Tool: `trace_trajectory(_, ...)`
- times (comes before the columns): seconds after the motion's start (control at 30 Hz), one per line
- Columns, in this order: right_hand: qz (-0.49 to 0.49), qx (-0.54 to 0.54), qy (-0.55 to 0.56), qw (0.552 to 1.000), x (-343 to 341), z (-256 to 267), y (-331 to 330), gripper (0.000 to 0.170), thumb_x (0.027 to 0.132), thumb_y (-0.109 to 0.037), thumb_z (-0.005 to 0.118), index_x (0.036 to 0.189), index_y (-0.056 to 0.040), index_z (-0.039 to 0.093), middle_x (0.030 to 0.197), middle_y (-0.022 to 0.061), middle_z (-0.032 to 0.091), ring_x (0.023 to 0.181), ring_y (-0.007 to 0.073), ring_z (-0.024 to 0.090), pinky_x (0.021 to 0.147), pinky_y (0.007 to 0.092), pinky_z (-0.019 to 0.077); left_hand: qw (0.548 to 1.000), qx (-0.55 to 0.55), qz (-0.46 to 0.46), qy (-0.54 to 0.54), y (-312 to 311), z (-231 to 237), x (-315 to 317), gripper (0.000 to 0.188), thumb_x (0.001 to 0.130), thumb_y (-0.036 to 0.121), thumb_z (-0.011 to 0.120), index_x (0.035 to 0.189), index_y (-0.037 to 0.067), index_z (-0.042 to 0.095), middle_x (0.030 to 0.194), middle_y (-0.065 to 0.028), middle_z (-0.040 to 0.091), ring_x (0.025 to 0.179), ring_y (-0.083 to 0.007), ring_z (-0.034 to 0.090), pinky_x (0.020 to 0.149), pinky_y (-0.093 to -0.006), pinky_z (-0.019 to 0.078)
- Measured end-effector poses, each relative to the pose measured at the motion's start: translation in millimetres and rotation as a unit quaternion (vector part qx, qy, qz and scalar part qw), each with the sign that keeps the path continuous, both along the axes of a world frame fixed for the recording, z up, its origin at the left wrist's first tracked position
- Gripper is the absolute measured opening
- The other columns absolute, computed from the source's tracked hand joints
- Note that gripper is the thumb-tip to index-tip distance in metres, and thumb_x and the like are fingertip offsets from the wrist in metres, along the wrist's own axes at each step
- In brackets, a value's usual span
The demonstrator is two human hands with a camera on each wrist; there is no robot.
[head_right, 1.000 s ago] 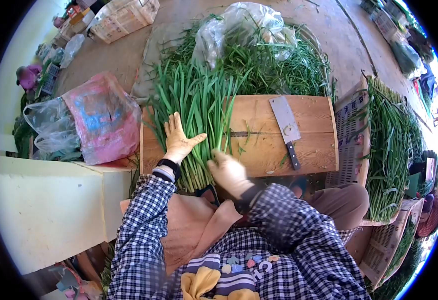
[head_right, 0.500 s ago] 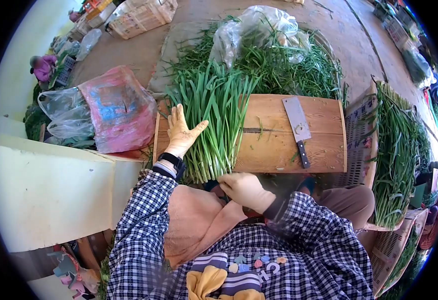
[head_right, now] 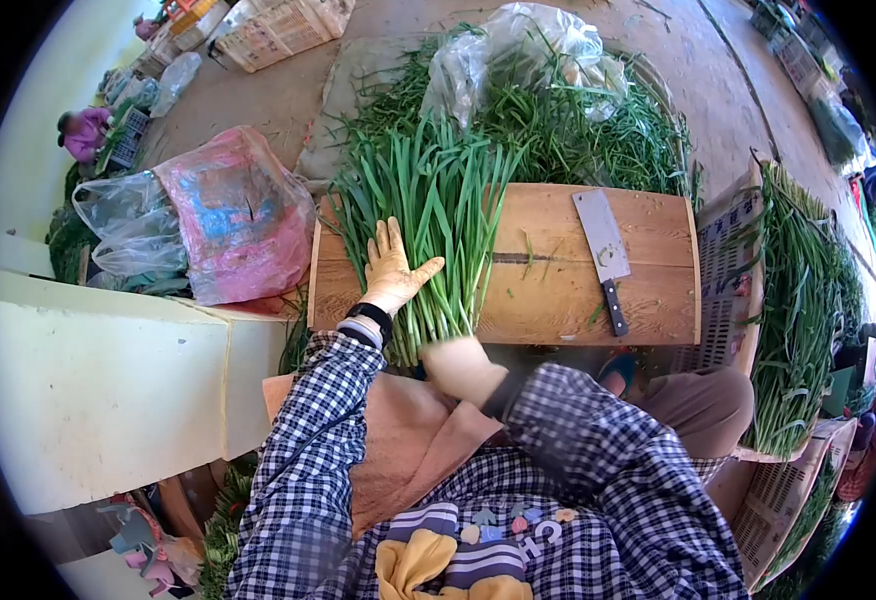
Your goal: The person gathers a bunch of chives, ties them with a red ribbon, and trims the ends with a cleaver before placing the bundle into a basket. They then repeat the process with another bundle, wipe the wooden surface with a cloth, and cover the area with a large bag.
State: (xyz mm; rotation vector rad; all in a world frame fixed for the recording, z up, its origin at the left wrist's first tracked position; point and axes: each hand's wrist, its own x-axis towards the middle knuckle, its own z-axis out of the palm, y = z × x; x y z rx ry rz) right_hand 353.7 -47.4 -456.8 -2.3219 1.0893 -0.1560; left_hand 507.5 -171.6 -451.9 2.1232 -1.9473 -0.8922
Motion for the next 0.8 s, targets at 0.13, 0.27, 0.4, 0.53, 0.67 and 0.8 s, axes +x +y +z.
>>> trace_trajectory(0.13, 0.202, 0.158, 0.19, 0.948, -29, -26, 53, 0.03, 0.089, -0.033, 0.062, 0.084, -0.0068, 0.076, 0.086, 0.0144, 0.074, 0.08, 0.0329, 0.072, 0.068, 0.0441, 0.0575, 1.0, -0.002, 0.009, 0.009, -1, 1, -1, 0.129, 0.077, 0.072, 0.072, 0.163, 0.011, -0.003, 0.17, -0.0182, -0.001, 0.154, -0.0454, 0.001, 0.121, -0.0619, 0.0101)
trace_trajectory(0.27, 0.149, 0.124, 0.082, 0.978, 1, -26, 23, 0.034, 0.095, -0.037, 0.058, 0.095, -0.0099, 0.078, 0.087, 0.0141, 0.074, 0.08, 0.0345, 0.071, 0.07, 0.0468, 0.056, 1.0, -0.014, 0.019, 0.004, 0, 3, -4, 0.127, 0.077, 0.07, 0.072, 0.163, 0.014, -0.002, 0.17, -0.0152, -0.004, 0.154, -0.0441, -0.002, 0.119, -0.0679, 0.008)
trace_trajectory(0.4, 0.088, 0.167, 0.007, 0.982, 22, -8, -3, 0.035, 0.095, -0.034, 0.058, 0.121, -0.0127, 0.066, 0.1, 0.0165, 0.073, 0.09, 0.0367, 0.069, 0.08, 0.0464, 0.0554, 0.997, -0.061, 0.038, -0.018, 6, 23, -6, 0.128, 0.075, 0.069, 0.075, 0.163, 0.015, -0.001, 0.17, -0.0155, -0.003, 0.155, -0.0427, -0.003, 0.119, -0.067, 0.006)
trace_trajectory(0.53, 0.086, 0.206, -0.106, 0.969, -26, 16, 13, 0.028, 0.097, -0.035, 0.058, 0.111, -0.014, 0.07, 0.099, 0.0152, 0.072, 0.092, 0.0358, 0.069, 0.081, 0.0448, 0.0553, 0.987, -0.082, 0.14, 0.013, 20, 21, 12, 0.128, 0.076, 0.079, 0.066, 0.163, 0.015, -0.004, 0.169, -0.0195, -0.005, 0.154, -0.044, -0.004, 0.119, -0.0671, 0.0016)
trace_trajectory(0.67, -0.261, 0.077, -0.228, 0.935, -78, 20, -7, 0.026, 0.098, -0.028, 0.06, 0.112, -0.008, 0.068, 0.1, 0.0182, 0.071, 0.093, 0.0347, 0.069, 0.079, 0.0424, 0.0551, 0.941, -0.025, 0.301, 0.155, 25, -15, 35, 0.131, 0.079, 0.081, 0.061, 0.16, 0.001, -0.003, 0.167, -0.0266, -0.002, 0.155, -0.043, -0.001, 0.124, -0.0548, 0.0065)
trace_trajectory(0.8, -0.389, 0.105, -0.301, 0.864, -63, -38, -37, 0.02, 0.098, -0.022, 0.06, 0.106, -0.0048, 0.067, 0.099, 0.0148, 0.07, 0.088, 0.0306, 0.068, 0.081, 0.0394, 0.0548, 0.909, 0.008, 0.289, 0.298, 22, -28, 24, 0.128, 0.085, 0.076, 0.06, 0.158, -0.006, -0.004, 0.168, -0.0244, 0.001, 0.156, -0.0352, 0.001, 0.126, -0.0424, 0.008)
